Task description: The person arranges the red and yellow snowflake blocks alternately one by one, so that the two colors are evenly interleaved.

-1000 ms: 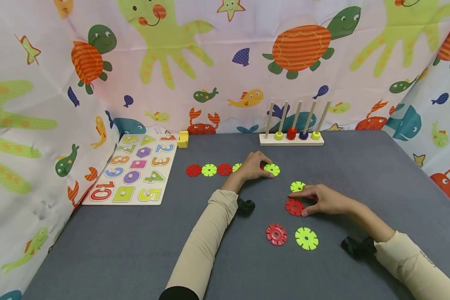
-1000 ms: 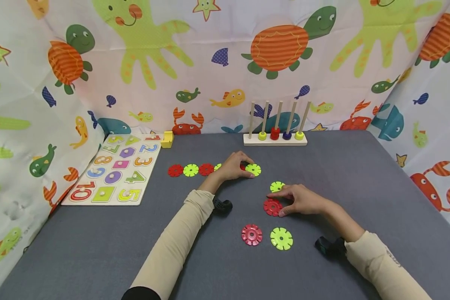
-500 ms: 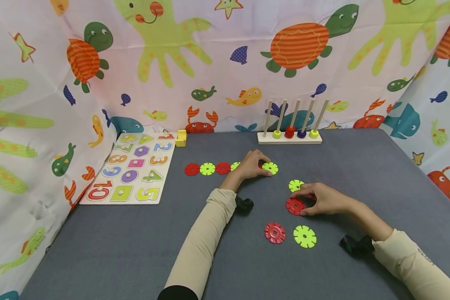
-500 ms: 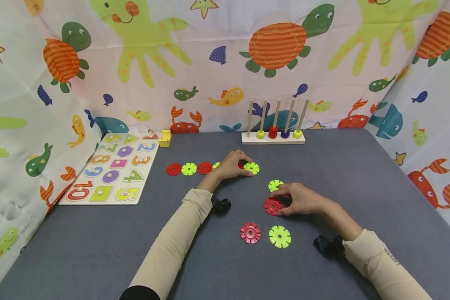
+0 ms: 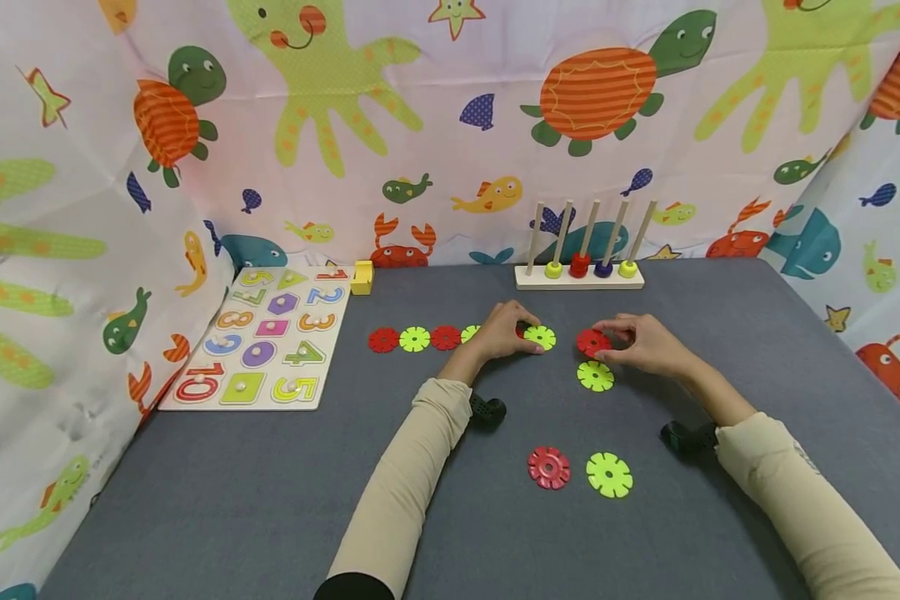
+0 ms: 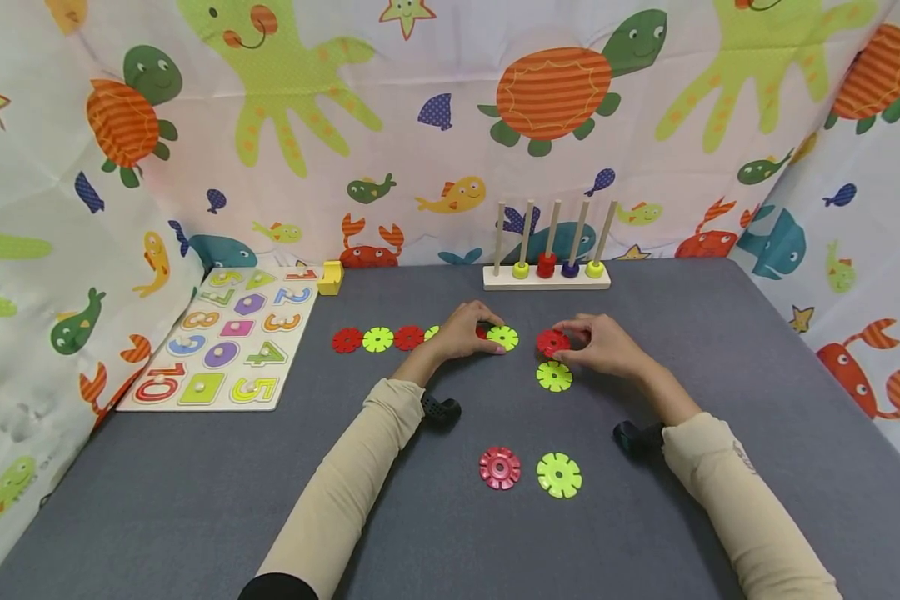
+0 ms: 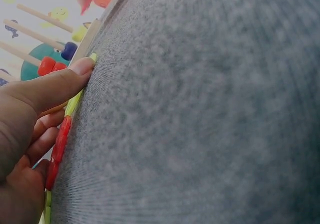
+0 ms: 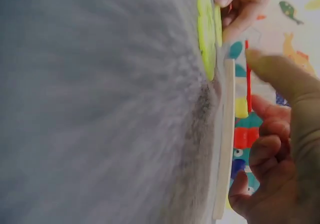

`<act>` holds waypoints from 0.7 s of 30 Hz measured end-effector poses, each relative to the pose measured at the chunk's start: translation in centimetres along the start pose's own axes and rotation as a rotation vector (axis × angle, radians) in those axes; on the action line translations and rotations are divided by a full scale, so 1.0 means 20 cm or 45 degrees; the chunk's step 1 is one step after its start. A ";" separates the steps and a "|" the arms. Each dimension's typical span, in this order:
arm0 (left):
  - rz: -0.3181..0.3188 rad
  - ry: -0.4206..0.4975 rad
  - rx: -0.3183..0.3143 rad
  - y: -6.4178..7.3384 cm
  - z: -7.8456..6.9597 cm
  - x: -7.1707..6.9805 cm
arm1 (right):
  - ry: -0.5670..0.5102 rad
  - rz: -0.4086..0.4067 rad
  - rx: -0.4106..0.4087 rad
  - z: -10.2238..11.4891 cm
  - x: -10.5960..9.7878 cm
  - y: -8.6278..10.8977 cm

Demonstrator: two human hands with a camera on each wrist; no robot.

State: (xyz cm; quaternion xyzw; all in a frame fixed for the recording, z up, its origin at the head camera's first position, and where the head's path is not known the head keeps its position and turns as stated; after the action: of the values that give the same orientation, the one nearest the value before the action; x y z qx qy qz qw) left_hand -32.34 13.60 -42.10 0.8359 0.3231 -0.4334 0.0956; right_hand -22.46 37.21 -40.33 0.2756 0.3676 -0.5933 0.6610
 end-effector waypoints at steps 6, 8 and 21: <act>0.000 0.008 -0.006 0.00 0.00 -0.01 | 0.055 0.056 0.115 -0.02 0.03 -0.13; -0.003 0.021 -0.008 0.00 0.00 -0.01 | 0.033 0.095 0.130 -0.03 0.04 -0.15; 0.013 0.012 -0.008 0.00 0.00 0.00 | -0.107 0.196 0.172 0.14 0.03 -0.10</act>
State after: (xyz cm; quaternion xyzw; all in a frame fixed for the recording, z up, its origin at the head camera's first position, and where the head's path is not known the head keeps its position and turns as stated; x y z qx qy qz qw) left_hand -32.46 13.62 -42.12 0.8392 0.3206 -0.4280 0.0990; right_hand -23.87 34.23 -39.11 0.3219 0.2763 -0.5753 0.6993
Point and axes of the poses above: each hand's wrist, its own y-axis away from the middle knuckle, its own x-axis out of the palm, z = x × y, the point moved 1 cm from there along -y, towards the middle knuckle, and after that the axes turned 9 degrees about x, right-handed, at the moved point
